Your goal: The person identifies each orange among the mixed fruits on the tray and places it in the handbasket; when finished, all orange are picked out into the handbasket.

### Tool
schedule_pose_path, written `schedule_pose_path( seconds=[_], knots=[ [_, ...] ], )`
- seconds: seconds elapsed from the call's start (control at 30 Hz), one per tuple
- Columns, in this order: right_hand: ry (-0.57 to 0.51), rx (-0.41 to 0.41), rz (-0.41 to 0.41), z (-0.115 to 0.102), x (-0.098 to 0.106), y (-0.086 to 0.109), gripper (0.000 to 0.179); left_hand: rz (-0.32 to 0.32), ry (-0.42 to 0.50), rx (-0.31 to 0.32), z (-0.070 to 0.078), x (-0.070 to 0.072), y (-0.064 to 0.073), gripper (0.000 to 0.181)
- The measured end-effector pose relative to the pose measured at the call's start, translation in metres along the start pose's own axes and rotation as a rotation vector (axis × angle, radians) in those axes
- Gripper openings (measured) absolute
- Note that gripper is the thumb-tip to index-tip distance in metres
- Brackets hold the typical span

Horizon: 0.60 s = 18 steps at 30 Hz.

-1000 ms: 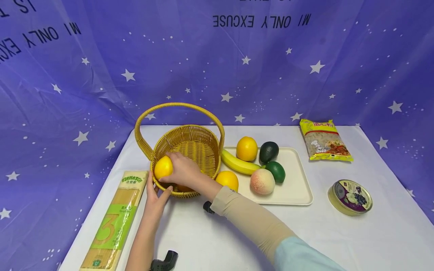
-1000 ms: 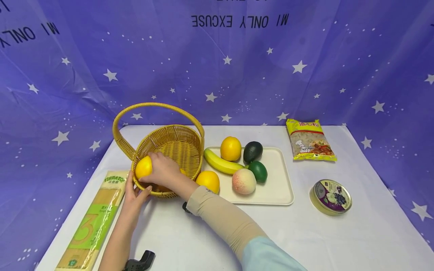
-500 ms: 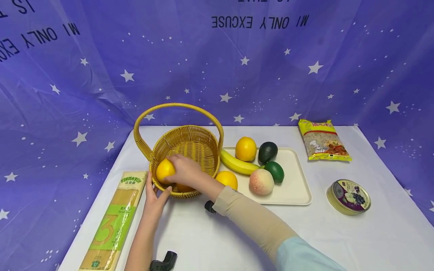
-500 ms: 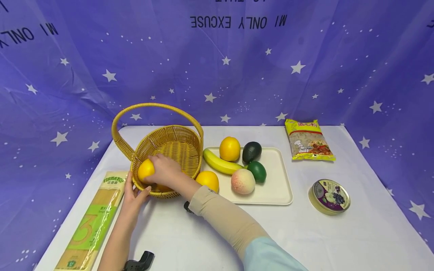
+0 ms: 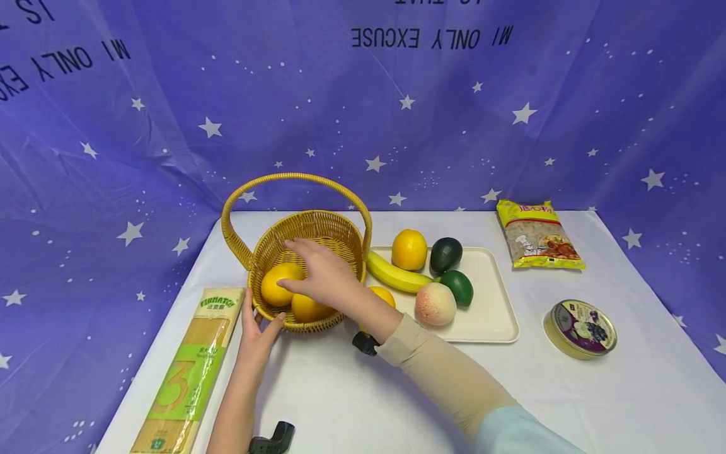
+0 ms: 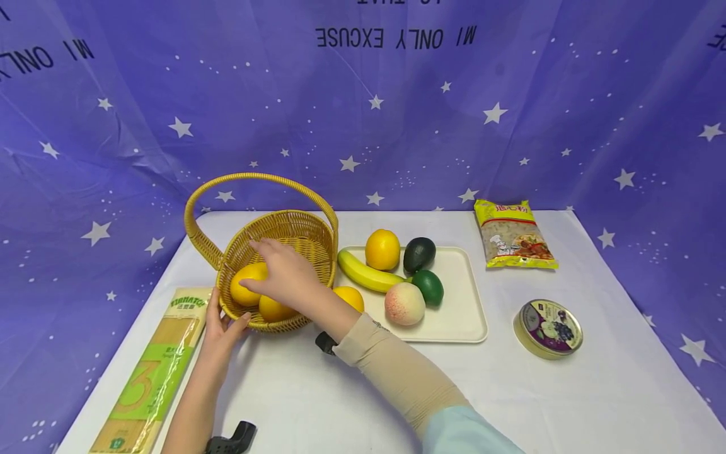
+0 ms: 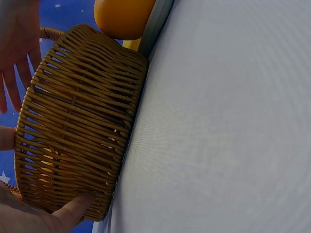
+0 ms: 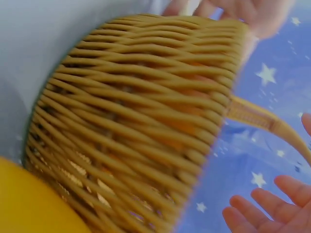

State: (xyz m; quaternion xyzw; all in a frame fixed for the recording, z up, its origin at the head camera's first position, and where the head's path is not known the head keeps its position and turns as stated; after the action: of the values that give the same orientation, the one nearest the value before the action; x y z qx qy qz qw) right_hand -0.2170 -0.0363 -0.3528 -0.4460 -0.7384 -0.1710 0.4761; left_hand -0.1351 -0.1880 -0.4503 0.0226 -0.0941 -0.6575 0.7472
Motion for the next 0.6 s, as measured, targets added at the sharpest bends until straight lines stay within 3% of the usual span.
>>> schedule_pose_path(
  seconds=[0.33,0.6],
  knots=[
    [-0.120,-0.017,0.188,0.012,0.041,0.033,0.078,-0.006,0.008,-0.007,0.000,-0.001,0.001,0.089],
    [-0.216,-0.043,0.420,0.038,0.073,0.066,0.075,-0.004,0.023,-0.011,0.001,-0.001,0.001,0.088]
  ],
)
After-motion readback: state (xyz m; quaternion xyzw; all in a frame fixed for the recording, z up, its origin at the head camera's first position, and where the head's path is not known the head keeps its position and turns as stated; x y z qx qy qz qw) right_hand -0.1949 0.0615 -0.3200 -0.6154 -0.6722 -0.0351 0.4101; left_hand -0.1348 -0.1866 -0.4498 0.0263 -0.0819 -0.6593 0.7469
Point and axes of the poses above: each hand's wrist, its own y-axis away from the middle knuckle, its own x-axis out of the back of the hand, z = x × y, the point moved 3 cm from there along -y, towards the middle knuckle, and after that the axes turned 2 degrees about x, right-handed, at the moved point
